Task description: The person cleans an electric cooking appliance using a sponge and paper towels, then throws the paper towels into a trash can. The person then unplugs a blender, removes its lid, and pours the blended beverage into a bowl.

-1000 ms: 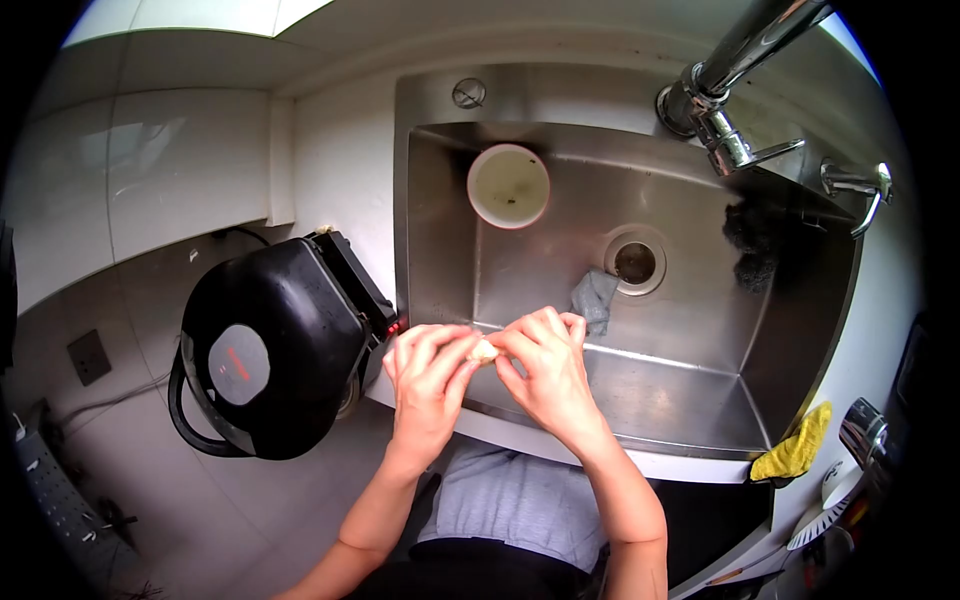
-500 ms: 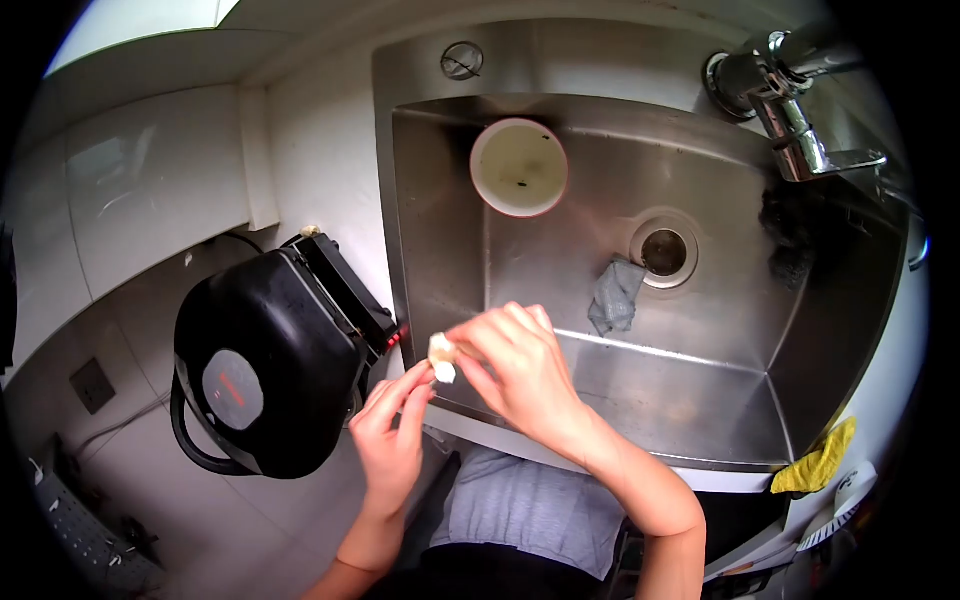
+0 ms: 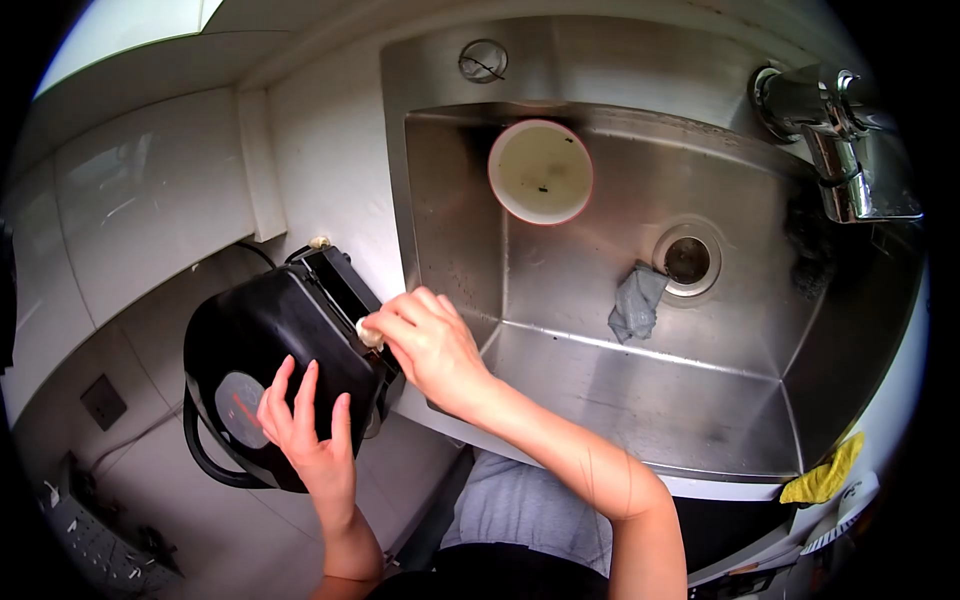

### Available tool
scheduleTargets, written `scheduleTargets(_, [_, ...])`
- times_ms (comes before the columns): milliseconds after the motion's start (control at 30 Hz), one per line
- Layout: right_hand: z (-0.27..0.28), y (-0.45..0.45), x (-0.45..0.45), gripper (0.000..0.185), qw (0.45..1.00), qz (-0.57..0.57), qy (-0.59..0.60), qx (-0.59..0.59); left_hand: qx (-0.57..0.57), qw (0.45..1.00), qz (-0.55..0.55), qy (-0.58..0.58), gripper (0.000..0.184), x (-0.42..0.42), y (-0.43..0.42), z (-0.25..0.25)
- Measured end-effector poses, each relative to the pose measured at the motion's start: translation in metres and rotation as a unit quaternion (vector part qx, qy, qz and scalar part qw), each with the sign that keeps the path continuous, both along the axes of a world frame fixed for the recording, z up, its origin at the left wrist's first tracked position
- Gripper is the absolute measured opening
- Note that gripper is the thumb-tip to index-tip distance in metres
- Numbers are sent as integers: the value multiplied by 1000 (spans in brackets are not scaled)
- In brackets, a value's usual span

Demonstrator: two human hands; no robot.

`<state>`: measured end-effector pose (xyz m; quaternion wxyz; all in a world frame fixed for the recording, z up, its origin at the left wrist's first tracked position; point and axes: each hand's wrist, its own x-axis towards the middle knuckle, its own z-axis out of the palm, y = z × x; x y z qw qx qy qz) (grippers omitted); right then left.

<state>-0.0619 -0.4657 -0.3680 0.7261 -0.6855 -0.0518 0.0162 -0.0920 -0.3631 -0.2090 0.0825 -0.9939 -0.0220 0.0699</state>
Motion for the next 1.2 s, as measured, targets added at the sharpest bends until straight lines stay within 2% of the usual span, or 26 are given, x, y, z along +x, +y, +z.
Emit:
scheduleTargets(33, [1,0,-2,24,999,33,4,7,22,1000,1,8,46,-1,0,-1])
scheduleTargets(133, [4,-2,-10,23,997,29,47,58,35,999,12,17,46,-1,0,-2])
scheduleTargets(200, [9,-14,-12,21,965,100,193,150,44,999,16,23,47,0,-1,-2])
scheduleTargets(233, [6,-16,-13,21,965,99,193,150,43,999,15,24,47,0,-1,-2])
scheduleTargets(333, [5,-27,-6,24,873,134,379,276,44,999,19,25,48,0,0,-1])
scheduleTargets(367, [7,-27,-5,24,873,134,380,277,44,998,20,27,48,0,0,-1])
scheduleTargets(433, [9,-24,-6,28,896,182,351,201,46,998,18,29,48,1,0,-1])
scheduleTargets(467, [6,-19,-12,30,936,160,267,164,47,998,18,30,48,1,0,-1])
scheduleTargets(500, [7,-18,-13,30,935,159,268,166,48,998,19,31,48,1,0,-1])
scheduleTargets(600, [11,-18,-11,32,979,111,143,94,34,999,31,23,45,3,-1,-2])
scheduleTargets(633, [11,-16,-10,32,979,109,146,95,34,999,28,26,45,5,-1,-1])
scheduleTargets(700, [12,-14,-10,35,992,99,73,15,15,998,10,56,42,8,-1,0])
scheduleTargets(733, [16,-13,-8,34,992,99,79,-3,4,998,14,64,39,10,-2,0])
scheduleTargets(967, [0,-8,-3,18,994,103,38,14,19,997,-11,80,39,14,0,-2])
scheduleTargets(1100, [-2,-10,-4,16,993,107,43,27,19,997,-7,78,39,15,-1,-3])
scheduleTargets(1200, [-3,-14,-8,24,990,112,64,56,20,997,-4,75,40,15,-4,-3])
